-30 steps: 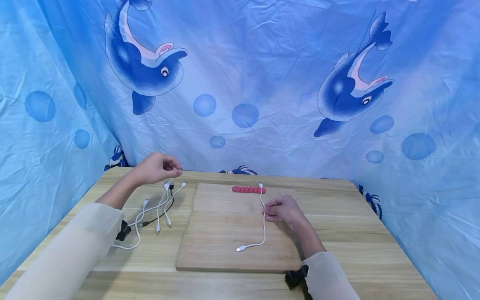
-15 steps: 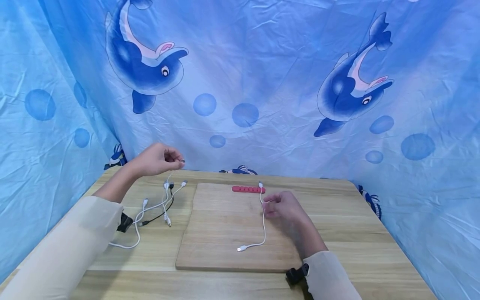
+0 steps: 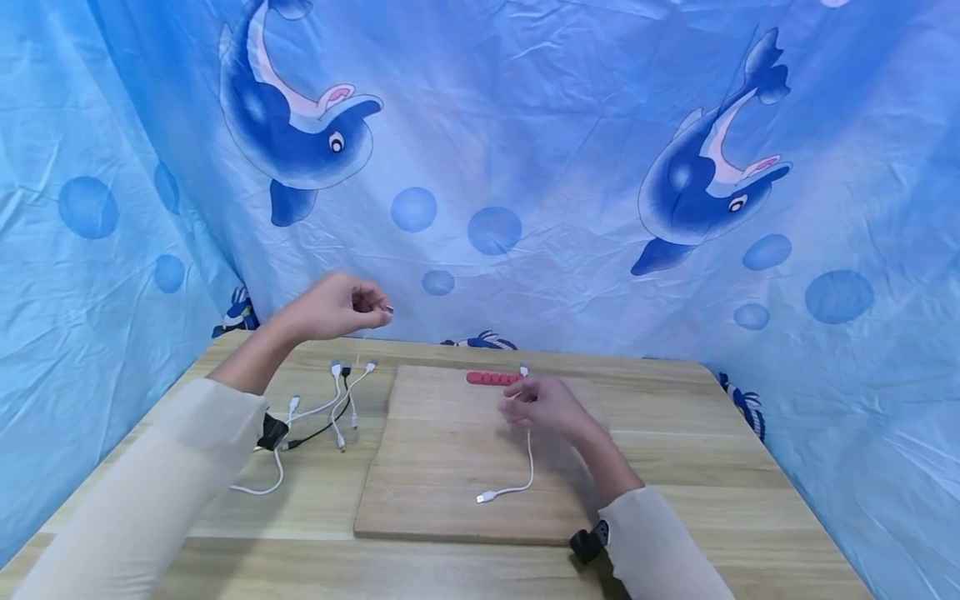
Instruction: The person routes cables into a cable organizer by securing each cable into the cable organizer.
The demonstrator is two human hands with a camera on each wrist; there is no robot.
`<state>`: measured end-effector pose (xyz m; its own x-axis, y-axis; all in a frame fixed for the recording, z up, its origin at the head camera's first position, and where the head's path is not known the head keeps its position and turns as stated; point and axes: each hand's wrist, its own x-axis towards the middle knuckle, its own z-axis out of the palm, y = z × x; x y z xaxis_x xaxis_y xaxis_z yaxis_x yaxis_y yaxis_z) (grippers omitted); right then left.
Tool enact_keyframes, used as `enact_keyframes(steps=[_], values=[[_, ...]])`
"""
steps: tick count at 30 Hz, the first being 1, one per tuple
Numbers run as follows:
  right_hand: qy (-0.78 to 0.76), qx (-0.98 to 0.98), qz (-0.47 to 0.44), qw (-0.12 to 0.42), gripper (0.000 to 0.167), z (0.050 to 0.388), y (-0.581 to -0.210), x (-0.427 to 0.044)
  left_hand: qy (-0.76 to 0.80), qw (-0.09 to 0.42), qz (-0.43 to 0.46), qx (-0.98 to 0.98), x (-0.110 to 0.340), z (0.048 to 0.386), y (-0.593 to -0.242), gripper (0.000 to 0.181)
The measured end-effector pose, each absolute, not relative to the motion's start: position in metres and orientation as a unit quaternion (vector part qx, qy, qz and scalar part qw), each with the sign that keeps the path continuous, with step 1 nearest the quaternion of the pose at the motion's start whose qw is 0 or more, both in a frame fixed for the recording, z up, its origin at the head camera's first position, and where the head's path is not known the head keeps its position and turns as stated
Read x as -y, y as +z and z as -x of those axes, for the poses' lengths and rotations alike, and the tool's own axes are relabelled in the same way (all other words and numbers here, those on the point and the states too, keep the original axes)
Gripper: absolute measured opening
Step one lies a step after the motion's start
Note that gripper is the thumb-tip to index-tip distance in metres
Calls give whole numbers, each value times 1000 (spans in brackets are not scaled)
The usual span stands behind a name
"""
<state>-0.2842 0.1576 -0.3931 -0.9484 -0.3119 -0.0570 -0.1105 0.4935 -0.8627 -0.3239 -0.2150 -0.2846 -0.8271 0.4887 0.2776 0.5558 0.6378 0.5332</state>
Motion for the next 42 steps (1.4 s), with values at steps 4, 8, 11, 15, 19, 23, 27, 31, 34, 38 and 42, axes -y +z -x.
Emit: enact_keyframes(steps=[4, 8, 11, 15, 19, 23, 27, 31, 34, 38, 42], values=[[-469, -863, 153, 107, 34, 283, -389, -144, -315, 55, 295, 900, 206, 326, -280, 11], [-442, -871, 190, 96, 39, 281, -385, -133, -323, 56, 295, 897, 197, 328, -276, 10], [-421, -877, 219, 79, 40, 280, -384, -126, -332, 57, 299, 893, 189, 328, -274, 9], [-400, -881, 249, 52, 40, 280, -383, -117, -342, 59, 299, 889, 178, 327, -272, 9], [-398, -878, 263, 33, 39, 279, -381, -109, -352, 62, 298, 885, 167, 327, -271, 10], [-413, -869, 272, 26, 35, 278, -380, -101, -368, 63, 307, 876, 157, 329, -272, 12], [-424, -862, 277, 21, 35, 278, -382, -93, -379, 61, 321, 866, 147, 330, -275, 13], [-442, -856, 267, 20, 38, 278, -384, -86, -397, 59, 331, 854, 139, 330, -278, 13], [-447, -857, 255, 16, 37, 278, -385, -81, -415, 55, 332, 845, 134, 331, -281, 13], [-453, -858, 240, 18, 39, 279, -383, -76, -441, 52, 329, 834, 129, 331, -286, 12], [-490, -839, 234, 22, 35, 283, -380, -71, -459, 56, 326, 824, 126, 332, -292, 14]])
